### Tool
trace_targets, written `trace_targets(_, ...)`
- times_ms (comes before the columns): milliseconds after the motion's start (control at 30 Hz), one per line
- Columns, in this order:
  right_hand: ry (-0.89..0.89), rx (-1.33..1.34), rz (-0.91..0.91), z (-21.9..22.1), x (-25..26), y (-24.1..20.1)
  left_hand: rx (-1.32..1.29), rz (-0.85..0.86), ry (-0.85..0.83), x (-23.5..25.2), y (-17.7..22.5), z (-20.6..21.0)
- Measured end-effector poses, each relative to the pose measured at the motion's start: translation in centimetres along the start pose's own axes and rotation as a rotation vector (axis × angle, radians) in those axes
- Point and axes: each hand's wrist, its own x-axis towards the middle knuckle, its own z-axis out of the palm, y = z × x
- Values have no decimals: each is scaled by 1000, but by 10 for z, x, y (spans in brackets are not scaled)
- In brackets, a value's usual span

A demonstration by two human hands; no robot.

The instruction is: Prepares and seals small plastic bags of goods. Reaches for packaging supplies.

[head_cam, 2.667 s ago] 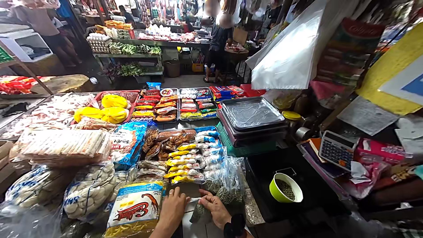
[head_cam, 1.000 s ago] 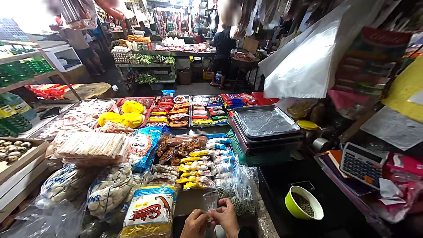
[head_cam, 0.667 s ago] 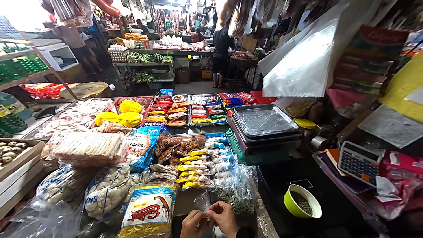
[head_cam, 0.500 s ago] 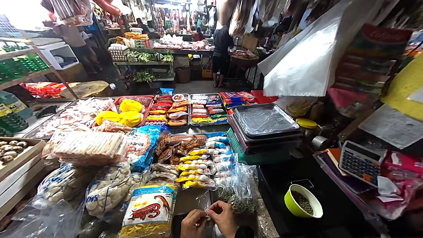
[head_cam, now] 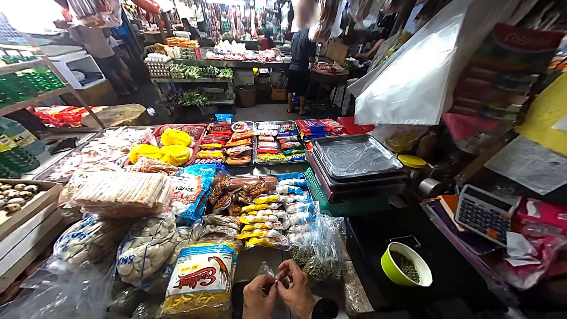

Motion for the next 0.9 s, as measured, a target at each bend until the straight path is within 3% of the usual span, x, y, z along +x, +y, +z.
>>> trace_targets(100,39,133,104,3,3,-2,73,43,29,2,1,4)
trace_targets(233,-189,316,239,-9,9,0,65,72,17,0,-6,9)
trace_targets(300,-245,257,227,-14,9,-1,54,125,-22,1,-11,9)
trace_targets(400,-142,-23,85,-15,4,-7,67,189,-105,6,-16,7)
trace_targets(467,-65,-150,-45,-15,0,-6,58,91,-192,7,-10,3)
trace_targets(533,-54,-223,-131,-17,-2,-7,-55,-132,-331,9,0,-3)
trace_targets(700,-22,-208,-236,-20,-6,-3,-575,-482,-426,7,-8,-6)
trace_targets(767,-38,-210,-243,-20,-8,-5,-592,-439,-426,5,-14,-5)
trace_targets(900,-80,-268,-199,-20,-7,-13,-383,-219,-395,6,-16,-8)
